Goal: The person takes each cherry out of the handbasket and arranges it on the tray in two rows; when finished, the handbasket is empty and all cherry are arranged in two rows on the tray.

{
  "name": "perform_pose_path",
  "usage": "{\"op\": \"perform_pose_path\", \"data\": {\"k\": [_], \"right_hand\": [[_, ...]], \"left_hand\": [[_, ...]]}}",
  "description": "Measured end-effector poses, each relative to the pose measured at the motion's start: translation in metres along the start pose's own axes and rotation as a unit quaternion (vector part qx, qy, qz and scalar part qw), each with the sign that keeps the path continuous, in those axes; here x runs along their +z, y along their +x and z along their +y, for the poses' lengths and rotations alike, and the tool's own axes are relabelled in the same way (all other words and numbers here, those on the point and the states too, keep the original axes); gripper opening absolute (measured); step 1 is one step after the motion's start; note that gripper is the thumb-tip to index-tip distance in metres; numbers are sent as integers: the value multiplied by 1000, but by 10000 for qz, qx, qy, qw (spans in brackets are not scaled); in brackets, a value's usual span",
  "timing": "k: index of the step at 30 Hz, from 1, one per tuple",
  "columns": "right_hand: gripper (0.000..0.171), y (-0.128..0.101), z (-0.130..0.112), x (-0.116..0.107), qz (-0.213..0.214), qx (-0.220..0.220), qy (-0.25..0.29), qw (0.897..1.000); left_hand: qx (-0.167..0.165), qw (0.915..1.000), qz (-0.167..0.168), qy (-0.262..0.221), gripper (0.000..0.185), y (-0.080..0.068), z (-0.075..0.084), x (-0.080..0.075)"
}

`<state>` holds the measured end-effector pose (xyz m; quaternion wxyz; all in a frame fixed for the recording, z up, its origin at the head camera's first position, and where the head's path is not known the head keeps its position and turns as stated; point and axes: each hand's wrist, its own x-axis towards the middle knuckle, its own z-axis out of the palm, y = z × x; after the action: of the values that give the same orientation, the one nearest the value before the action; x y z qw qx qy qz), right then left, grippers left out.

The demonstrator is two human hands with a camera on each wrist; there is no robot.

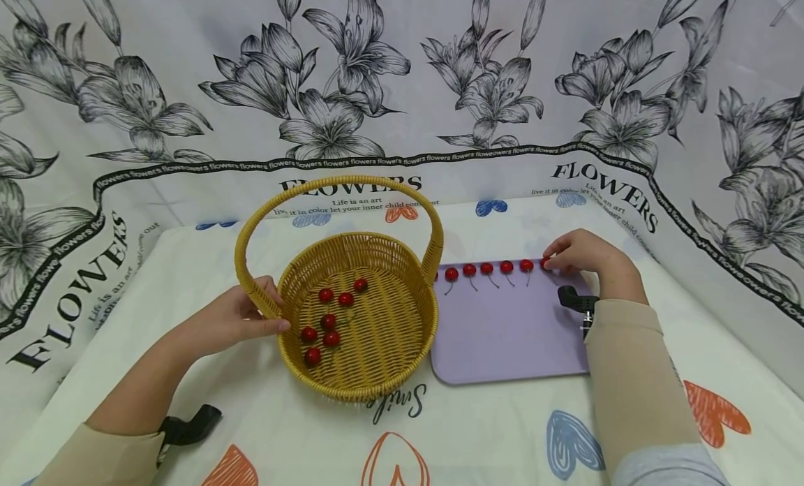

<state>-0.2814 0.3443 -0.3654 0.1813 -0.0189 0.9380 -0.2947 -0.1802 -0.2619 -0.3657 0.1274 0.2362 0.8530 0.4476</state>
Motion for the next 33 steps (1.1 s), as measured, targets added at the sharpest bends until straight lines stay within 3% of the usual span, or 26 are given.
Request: {"op": "perform_pose_path", "data": {"k": [6,11,15,22,28,33], "right_hand": [[38,-2,-2,-2,-99,-23,-32,9999],[46,-9,-7,-8,159,-188,-123,9996],[54,-15,-17,-15,341,-489,144,9981],[49,-36,-57,-17,720,-1189,946,9858],[42,-59,-94,-13,812,-1558,878,9805],[33,-73,-121,-3,603,-2120,992,9704]], "left_hand": [[-2,10000,-7,-24,26,-1,1,1],[24,10000,6,2,26,-1,1,0],[-9,10000,38,58,27,-1,2,0],[-53,10000,25,54,27,-1,3,0],[-84,9999,37,58,27,-1,3,-1],[-45,10000,51,42,26,-2,4,-1]]}}
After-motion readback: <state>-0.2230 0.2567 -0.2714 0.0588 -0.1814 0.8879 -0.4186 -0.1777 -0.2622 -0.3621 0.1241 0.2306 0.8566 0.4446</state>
